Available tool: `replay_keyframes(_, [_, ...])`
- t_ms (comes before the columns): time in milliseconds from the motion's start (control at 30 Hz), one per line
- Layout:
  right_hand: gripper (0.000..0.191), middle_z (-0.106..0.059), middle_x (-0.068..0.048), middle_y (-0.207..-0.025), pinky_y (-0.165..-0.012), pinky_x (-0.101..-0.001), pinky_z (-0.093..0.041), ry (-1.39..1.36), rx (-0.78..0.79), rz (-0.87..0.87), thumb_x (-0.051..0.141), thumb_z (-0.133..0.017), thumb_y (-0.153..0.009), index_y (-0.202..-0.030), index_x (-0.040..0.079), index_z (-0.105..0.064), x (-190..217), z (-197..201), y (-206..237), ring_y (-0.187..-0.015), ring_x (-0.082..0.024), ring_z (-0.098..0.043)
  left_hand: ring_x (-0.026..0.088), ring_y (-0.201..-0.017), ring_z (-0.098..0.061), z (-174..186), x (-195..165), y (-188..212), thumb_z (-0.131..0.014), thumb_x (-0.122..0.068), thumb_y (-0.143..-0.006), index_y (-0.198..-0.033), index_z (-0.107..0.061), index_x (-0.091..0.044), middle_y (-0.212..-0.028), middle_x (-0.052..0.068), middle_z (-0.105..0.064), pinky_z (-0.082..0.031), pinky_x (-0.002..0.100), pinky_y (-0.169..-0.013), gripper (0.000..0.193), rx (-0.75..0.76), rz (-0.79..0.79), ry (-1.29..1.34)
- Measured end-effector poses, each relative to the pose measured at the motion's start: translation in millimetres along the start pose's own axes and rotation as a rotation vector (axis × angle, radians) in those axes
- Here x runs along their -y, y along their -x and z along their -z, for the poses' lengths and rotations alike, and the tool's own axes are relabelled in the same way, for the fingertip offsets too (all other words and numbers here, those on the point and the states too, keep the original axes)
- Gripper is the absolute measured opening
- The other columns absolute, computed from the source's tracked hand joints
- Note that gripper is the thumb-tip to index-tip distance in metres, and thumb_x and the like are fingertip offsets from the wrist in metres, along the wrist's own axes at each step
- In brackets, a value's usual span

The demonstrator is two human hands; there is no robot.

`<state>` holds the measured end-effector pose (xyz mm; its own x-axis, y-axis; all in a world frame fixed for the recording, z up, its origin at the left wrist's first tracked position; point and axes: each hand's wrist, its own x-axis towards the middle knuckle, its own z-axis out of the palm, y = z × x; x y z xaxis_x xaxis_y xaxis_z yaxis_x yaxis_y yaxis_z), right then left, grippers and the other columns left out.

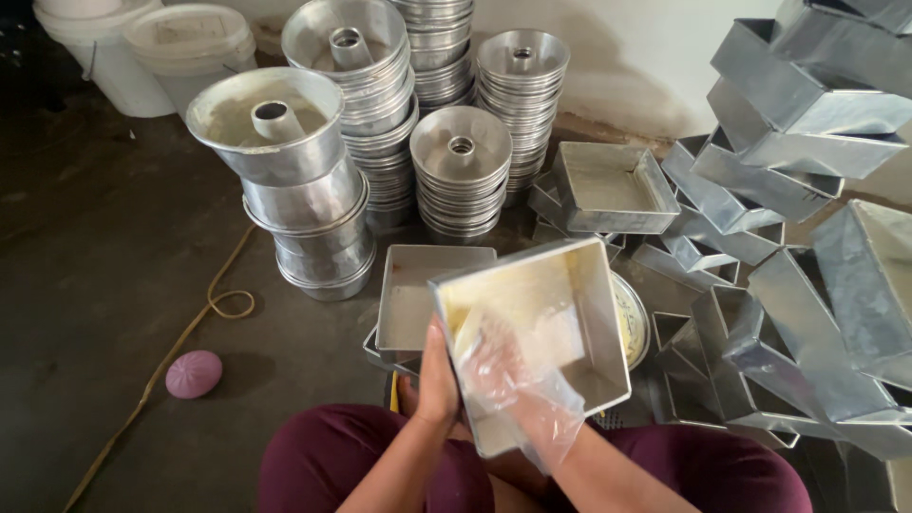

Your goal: The person sits on the floor and repeatedly greases the interior surfaces of square metal baking pans using a yellow substance applied with a gloved hand. They pick up each pan, spread the substance evenly inside, and set the pan aside.

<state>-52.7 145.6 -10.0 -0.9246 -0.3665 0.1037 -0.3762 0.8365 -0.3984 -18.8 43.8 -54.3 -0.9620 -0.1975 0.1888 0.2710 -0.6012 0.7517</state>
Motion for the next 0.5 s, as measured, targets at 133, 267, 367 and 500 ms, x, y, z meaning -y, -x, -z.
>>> replay_keyframes(133, [0.043, -0.062, -0.016, -0.133, -0.108, -0.0448, -0.044, -0.015, -0.101, 0.072, 0.03, -0.053, -0.096, -0.133, 0.011, -0.06, 8.3, 4.6, -21.3, -0.125, -0.034, -0.057, 0.022, -0.131, -0.054, 3.4, 12.2, 3.2, -0.026, -0.041, -0.109, -0.15, -0.043, 0.0, -0.144, 0.013, -0.055, -0.042, 0.031, -0.111, 0.06, -0.041, 0.06, -0.035])
replay_keyframes(267, [0.043, -0.061, -0.016, -0.134, -0.109, -0.045, -0.043, -0.031, 0.03, 0.117, 0.029, -0.054, -0.096, -0.134, 0.01, -0.059, 18.9, -8.4, 24.5, -0.125, -0.034, -0.056, 0.026, -0.125, -0.059, 20.3, -1.9, -7.5, -0.024, -0.042, -0.11, -0.148, -0.046, 0.001, -0.141, 0.017, -0.059, -0.047, 0.034, -0.104, 0.061, -0.295, 0.14, -0.14])
replay_keyframes(367, [0.044, -0.061, -0.017, -0.134, -0.109, -0.0451, -0.042, -0.028, 0.132, 0.073, 0.029, -0.054, -0.095, -0.135, 0.01, -0.059, 15.2, -11.3, 43.9, -0.126, -0.034, -0.056, 0.025, -0.127, -0.056, 17.4, -17.5, -4.4, -0.024, -0.038, -0.11, -0.153, -0.037, -0.004, -0.145, 0.019, -0.054, -0.047, 0.034, -0.104, 0.057, -0.322, 0.004, -0.169])
replay_keyframes(500, [0.045, -0.06, -0.018, -0.135, -0.109, -0.0452, -0.042, 0.026, 0.096, 0.029, 0.029, -0.055, -0.095, -0.135, 0.009, -0.059, 1.6, 1.5, 18.0, -0.126, -0.035, -0.055, 0.028, -0.126, -0.05, -13.5, -29.1, 5.5, -0.035, -0.025, -0.107, -0.156, -0.029, -0.006, -0.148, 0.021, -0.041, -0.047, 0.039, -0.103, 0.053, -0.246, -0.049, -0.122])
